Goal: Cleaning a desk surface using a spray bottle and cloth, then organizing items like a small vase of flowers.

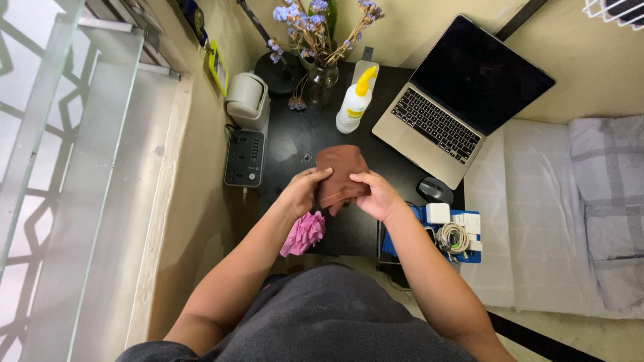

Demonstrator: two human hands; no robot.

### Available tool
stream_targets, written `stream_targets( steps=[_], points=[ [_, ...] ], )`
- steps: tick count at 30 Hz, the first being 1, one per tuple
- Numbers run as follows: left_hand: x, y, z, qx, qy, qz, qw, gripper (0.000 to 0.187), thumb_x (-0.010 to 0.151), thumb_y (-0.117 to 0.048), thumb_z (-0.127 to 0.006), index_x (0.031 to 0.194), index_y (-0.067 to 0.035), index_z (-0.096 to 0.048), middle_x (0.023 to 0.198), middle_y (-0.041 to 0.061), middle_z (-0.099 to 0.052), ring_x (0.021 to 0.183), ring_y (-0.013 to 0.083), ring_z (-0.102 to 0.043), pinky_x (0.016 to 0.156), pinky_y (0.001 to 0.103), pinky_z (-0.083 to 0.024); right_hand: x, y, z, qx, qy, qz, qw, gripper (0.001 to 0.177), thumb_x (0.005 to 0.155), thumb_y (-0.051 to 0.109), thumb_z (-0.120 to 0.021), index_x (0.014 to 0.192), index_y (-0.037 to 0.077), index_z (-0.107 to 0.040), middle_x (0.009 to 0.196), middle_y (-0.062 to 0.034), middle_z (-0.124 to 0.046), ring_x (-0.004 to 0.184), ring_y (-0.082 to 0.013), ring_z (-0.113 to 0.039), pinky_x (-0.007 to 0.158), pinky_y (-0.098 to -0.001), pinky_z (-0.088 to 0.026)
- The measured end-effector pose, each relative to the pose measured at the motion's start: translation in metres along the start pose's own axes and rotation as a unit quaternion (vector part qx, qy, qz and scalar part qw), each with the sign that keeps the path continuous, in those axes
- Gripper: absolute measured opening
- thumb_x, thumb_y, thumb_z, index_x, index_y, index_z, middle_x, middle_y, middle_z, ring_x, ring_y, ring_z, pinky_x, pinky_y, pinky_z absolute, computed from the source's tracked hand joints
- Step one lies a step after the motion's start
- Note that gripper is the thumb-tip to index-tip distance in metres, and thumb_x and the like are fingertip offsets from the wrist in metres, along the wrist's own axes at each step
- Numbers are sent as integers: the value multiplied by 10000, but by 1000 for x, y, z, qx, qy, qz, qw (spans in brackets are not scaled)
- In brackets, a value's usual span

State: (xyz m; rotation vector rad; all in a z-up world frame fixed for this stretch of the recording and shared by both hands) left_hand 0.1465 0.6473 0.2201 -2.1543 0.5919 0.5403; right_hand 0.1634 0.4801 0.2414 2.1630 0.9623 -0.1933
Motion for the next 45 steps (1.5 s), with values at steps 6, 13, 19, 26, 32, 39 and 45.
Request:
stream_targets(
  steps=[6,13,19,26,32,39,45],
  points=[
    [-20,-19,-16,167,28,-133,977,610,757,-38,-820,1314,20,-577,1224,132,-671,1122,225,-661,978,355,-543,-47,27,-35,-240,-269,76,930,630,909,220,-661,1448,276,-340,1383,-48,-518,1220,-189,-560,947,-470,-494],
    [-6,18,-12,319,74,-118,938,629,763,-121,-846,1319,34,-596,1183,150,-718,1088,247,-697,967,339,-563,-21,-34,29,-200,-221,156,942,613,899,291,-781,1381,9,-528,1356,-164,-618,1255,-265,-610,1026,-387,-519],
    [-19,32,15,634,-175,-335,675,765,751,-118,-798,1450,-19,-505,1506,281,-443,1394,474,-408,1133,530,-362,-17,-47,11,-745,-379,150,528,974,888,374,-741,1578,-49,-200,1592,-369,-190,1460,-470,-181,1145,-595,-189],
    [-23,89,36,788,-146,-320,506,775,948,-286,-582,1584,57,-302,1682,279,-224,1576,458,-146,1269,552,-175,32,-111,53,-819,-282,115,486,923,1006,453,-537,1617,-69,-82,1697,-297,2,1584,-444,36,1253,-591,-4],
    [-44,117,61,758,-179,-245,577,812,926,-378,-570,1528,81,-279,1622,309,-188,1522,470,-121,1193,625,-131,21,-115,53,-817,-297,60,491,1003,970,563,-524,1587,-91,-80,1656,-345,12,1544,-486,44,1214,-625,-14],
    [-51,130,93,752,-164,-234,594,785,949,-309,-581,1554,81,-268,1643,286,-232,1559,463,-160,1235,609,-172,53,-105,36,-815,-270,72,508,1065,937,610,-552,1583,-101,-91,1656,-347,1,1534,-517,28,1223,-634,-44],
    [-62,124,103,717,-139,-253,635,820,855,-186,-618,1534,109,-265,1621,305,-237,1533,476,-165,1227,584,-181,91,-94,26,-816,-253,122,505,1054,916,544,-620,1588,-105,-133,1663,-343,-14,1544,-519,14,1232,-639,-55]
  ],
)
Point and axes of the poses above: each hand's wrist, its own x-axis towards the middle knuckle, its own z-axis out of the back of the hand, y = z × x, the point moved 6 cm from there along x, towards the middle knuckle
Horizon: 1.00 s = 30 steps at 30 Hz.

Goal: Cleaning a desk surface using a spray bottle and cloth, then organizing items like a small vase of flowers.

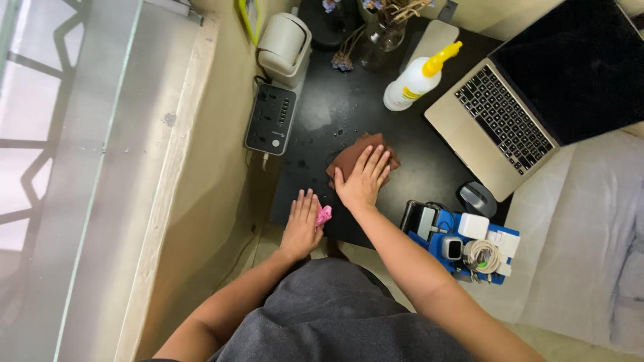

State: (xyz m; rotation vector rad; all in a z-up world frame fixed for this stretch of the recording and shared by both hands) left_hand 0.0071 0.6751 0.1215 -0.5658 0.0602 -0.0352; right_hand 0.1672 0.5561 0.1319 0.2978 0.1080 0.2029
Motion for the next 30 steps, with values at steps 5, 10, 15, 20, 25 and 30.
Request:
stream_targets(
  steps=[5,10,15,20,25,30],
  points=[
    [1,6,-5,-30,-13,8,999,832,773,-76,-622,1521,95,-298,1606,279,-288,1522,461,-216,1231,570,-194,37,13,1,7,-15,32,999,1006,918,481,-620,1585,-113,-157,1659,-352,-36,1541,-528,7,1225,-648,-65],
    [9,13,14,-101,-78,54,990,772,748,74,-552,1502,64,-389,1580,245,-399,1497,413,-354,1244,481,-292,77,25,-3,-6,-42,93,995,961,899,399,-621,1585,-114,-186,1656,-363,-92,1541,-538,-27,1229,-661,-87],
    [15,15,46,-173,-143,82,971,697,826,88,-597,1496,60,-406,1574,239,-415,1478,414,-376,1220,456,-319,122,46,-4,-9,-57,164,985,941,889,366,-626,1605,-92,-221,1662,-336,-163,1551,-512,-73,1229,-659,-112],
    [9,9,75,-201,-173,112,958,674,867,63,-605,1508,50,-398,1581,241,-407,1488,415,-369,1214,452,-326,154,72,-6,-19,-12,228,973,918,865,350,-614,1609,-28,-233,1672,-294,-176,1554,-470,-84,1236,-623,-117],
    [-10,7,85,-224,-191,141,945,662,880,50,-601,1511,38,-400,1583,243,-411,1489,406,-382,1210,447,-337,158,80,-13,-7,25,282,959,883,864,327,-587,1635,45,-263,1698,-216,-183,1574,-417,-86,1262,-582,-108],
    [-24,9,88,-219,-194,147,945,659,890,41,-615,1511,39,-396,1566,266,-410,1468,416,-395,1205,447,-334,138,90,-12,-33,51,355,933,859,818,290,-584,1612,91,-324,1694,-170,-227,1572,-392,-133,1258,-577,-152]
  ],
)
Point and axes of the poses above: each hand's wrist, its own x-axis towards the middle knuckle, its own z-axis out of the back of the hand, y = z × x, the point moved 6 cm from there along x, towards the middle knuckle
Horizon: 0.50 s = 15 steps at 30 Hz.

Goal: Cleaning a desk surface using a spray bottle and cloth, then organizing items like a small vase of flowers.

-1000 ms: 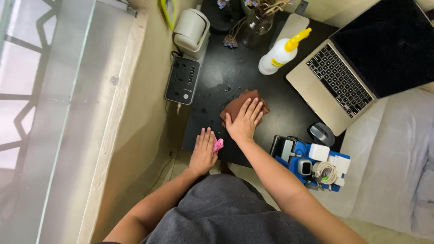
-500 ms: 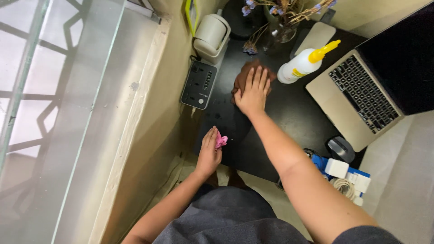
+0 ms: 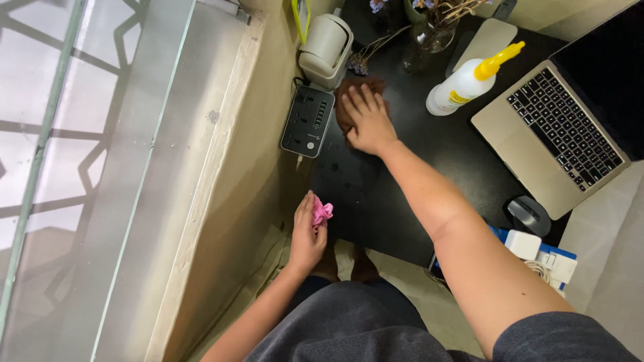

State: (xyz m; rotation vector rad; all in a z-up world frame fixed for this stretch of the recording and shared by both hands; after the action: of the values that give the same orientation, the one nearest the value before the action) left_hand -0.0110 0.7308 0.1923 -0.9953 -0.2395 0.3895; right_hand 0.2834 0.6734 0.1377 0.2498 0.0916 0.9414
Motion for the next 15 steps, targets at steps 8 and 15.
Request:
stream_targets(
  steps=[8,15],
  points=[
    [2,1,6,17,-24,-27,999,698,847,59,-586,1519,39,-398,1552,264,-445,1460,413,-424,1208,444,-343,-52,56,-8,38,-23,14,999,837,781,247,-656,1567,110,-405,1660,-152,-311,1556,-380,-202,1250,-580,-185],
    [11,-4,3,21,-32,-49,998,715,873,42,-593,1548,33,-360,1529,265,-454,1439,422,-437,1197,448,-351,-124,128,-40,53,12,79,995,858,748,280,-779,1534,168,-453,1627,-113,-339,1530,-354,-234,1228,-603,-185]
  ],
)
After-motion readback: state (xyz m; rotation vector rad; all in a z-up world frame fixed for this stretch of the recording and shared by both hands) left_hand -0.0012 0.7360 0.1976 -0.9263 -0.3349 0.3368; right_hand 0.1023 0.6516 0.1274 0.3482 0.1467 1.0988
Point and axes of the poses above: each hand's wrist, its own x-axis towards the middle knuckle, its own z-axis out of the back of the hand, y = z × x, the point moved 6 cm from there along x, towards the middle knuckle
